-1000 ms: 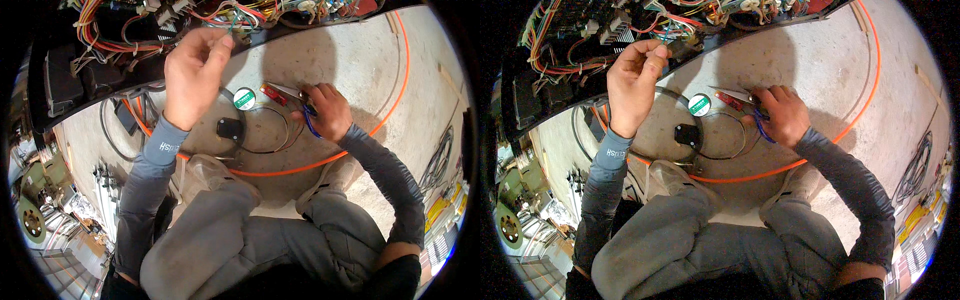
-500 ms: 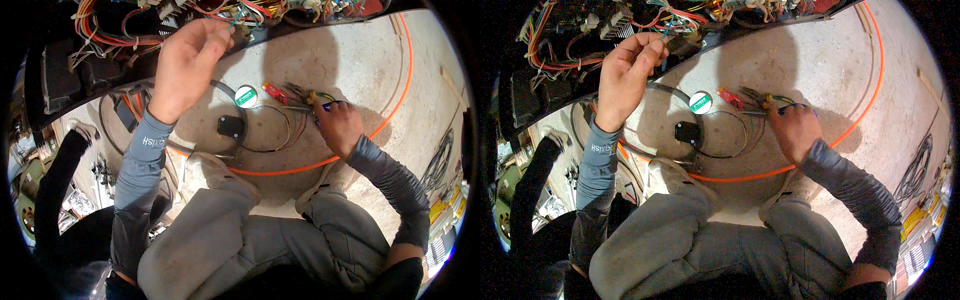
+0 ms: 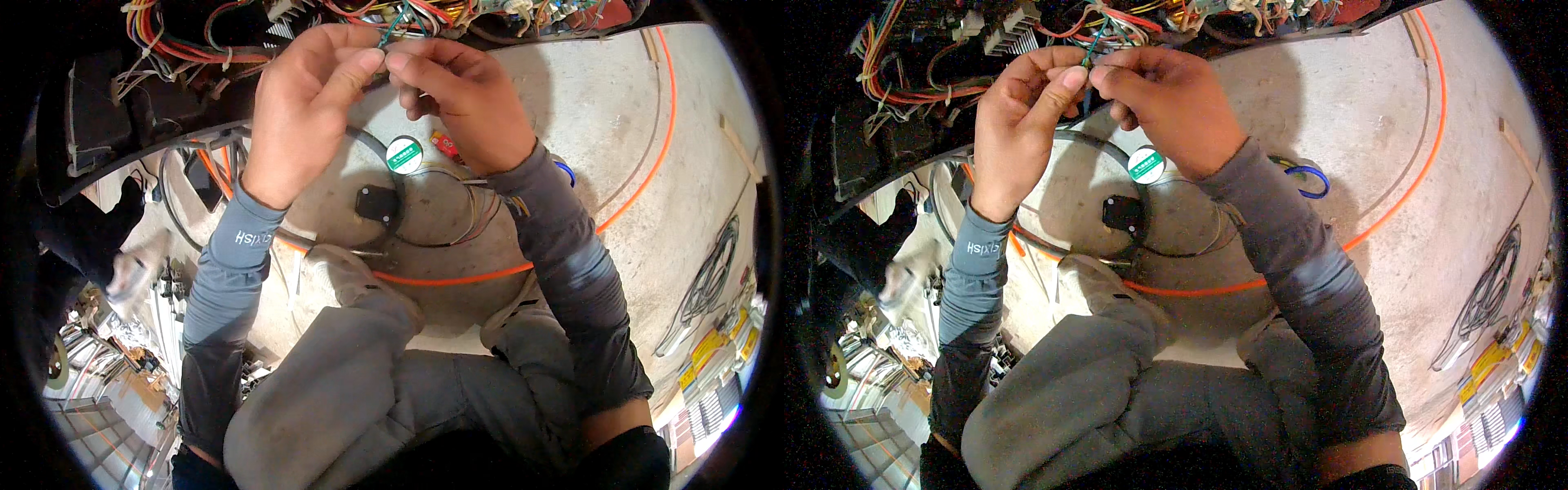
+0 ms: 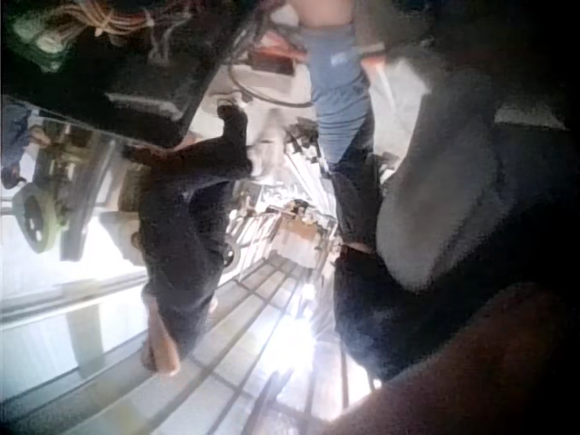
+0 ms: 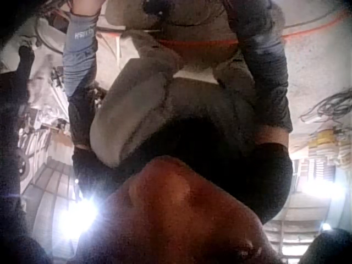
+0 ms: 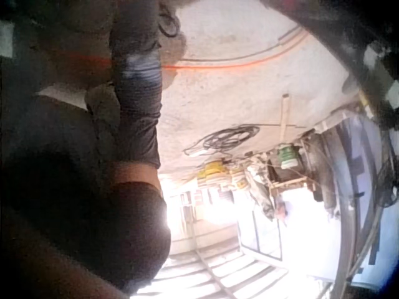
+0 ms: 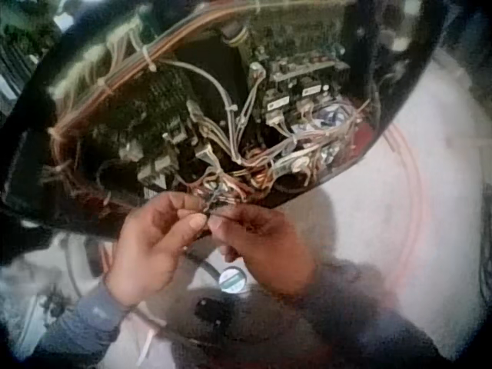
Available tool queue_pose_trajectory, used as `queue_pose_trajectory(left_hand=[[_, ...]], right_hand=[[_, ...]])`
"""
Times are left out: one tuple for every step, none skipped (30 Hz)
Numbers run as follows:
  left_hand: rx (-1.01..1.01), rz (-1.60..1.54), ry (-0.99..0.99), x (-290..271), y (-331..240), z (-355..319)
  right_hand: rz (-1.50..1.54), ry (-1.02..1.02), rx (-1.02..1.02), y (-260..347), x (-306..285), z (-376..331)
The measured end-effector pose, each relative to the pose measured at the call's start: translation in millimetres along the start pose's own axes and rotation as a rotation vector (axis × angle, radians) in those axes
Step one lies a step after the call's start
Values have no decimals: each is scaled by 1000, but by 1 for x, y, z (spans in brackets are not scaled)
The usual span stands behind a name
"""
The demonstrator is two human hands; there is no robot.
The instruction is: The person is sitting on the floor repairing an electronic device. They use pliers to strip wires and a lighter to heat-shrink tubing, then connect the wires to a circuit board.
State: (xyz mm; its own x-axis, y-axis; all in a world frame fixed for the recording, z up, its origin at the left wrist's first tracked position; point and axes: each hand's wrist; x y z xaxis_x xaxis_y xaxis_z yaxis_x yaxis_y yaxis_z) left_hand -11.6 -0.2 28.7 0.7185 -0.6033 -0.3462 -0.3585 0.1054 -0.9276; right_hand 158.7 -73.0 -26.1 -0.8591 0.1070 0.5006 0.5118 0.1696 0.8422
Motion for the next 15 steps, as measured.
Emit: queue_pose_trajectory(left_hand=[[12,1,9,0,-1,0],[22,15,4,0,1,-1],[32,30,-1,1,4,-3],[43,46,-6,0,5,-3],[26,78,-10,-1,4,-4],[9,109,-13,-2,1,-4],[-9,141,-19,-3,0,-5],[-12,164,-24,-3,0,-5],[-16,187,-30,-4,-1,-5],[-20,208,-36,-3,0,-4],[-18,230,-42,-2,0,-5],[-17,252,-47,-2,0,-5],[-14,274,-51,-1,0,-5],[-5,276,-49,-1,0,-5],[4,278,-46,-1,1,-5]], right_hand=[[44,7,-3,-1,0,0],[40,8,-7,-1,0,0],[36,9,-11,-1,0,0],[34,10,-17,0,1,0],[38,2,-25,-1,2,1],[42,-6,-33,-3,3,2],[46,-11,-40,-5,4,3],[34,-12,-46,-4,5,3],[22,-12,-53,-3,6,3],[8,-12,-58,-3,6,3],[28,-11,-60,-4,6,4],[48,-11,-61,-8,5,5],[68,-11,-64,-10,5,5],[101,-14,-62,-11,6,5],[135,-17,-61,-13,6,5]])
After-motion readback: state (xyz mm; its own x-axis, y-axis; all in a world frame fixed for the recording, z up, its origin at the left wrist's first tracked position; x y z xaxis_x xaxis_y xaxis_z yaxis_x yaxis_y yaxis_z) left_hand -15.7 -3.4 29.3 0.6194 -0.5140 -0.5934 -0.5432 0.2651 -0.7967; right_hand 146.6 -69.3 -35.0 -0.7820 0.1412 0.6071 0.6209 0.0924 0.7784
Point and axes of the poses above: each hand's wrist, its own z-axis towards the middle knuckle, its own x-axis out of the palm, y = z × x, and after that the axes turned 4 degrees about y, right-handed
